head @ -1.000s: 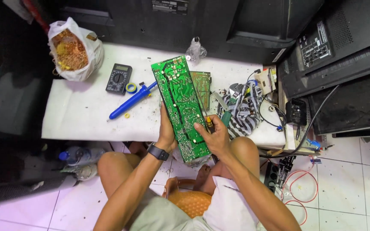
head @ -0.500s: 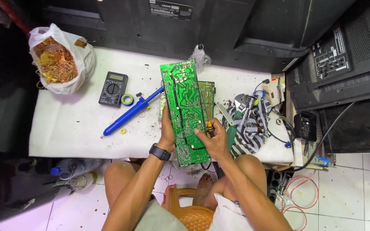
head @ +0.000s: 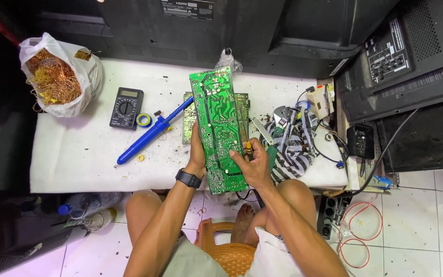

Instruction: Using a soldering iron and a desoldering pump to remove solder from components on a printed circuit board.

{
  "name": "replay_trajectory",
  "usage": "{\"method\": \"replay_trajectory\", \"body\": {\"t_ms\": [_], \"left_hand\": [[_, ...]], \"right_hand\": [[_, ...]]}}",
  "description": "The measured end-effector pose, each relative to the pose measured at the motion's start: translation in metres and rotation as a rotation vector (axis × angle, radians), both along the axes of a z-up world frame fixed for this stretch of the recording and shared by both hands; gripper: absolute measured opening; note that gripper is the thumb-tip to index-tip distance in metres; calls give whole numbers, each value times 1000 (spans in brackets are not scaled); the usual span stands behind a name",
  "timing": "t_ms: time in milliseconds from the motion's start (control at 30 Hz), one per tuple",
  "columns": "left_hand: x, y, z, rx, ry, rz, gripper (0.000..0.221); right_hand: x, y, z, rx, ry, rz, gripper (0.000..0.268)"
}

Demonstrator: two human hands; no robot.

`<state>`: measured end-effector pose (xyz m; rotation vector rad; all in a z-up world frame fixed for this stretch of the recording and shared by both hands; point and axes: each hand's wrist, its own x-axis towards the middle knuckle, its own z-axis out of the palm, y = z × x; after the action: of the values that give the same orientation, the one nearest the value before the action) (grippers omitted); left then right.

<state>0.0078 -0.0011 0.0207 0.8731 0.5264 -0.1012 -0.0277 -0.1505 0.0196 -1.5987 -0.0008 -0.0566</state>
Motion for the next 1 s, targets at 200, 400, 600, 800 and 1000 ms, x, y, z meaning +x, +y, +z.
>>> {"method": "replay_trajectory", "body": {"t_ms": [200,400,600,800,1000], "left_hand": [[-7,-9,23,-96,21,8,51],[-13,-14,41,-136,32,5,52],[-16,-8,45,-117,13,-20,51],[-20,-2,47,-126,21,-15,53],[-19,12,28,-109,7,4,49]], "right_hand": [[1,-3,-5,40,27,5,27],[2,-5,-12,39,18,8,27],[-1,-4,-19,24,-13,13,28],[-5,-1,-23,12,-40,23,29],[-6,2,-25,-25,-111,29,28]]}}
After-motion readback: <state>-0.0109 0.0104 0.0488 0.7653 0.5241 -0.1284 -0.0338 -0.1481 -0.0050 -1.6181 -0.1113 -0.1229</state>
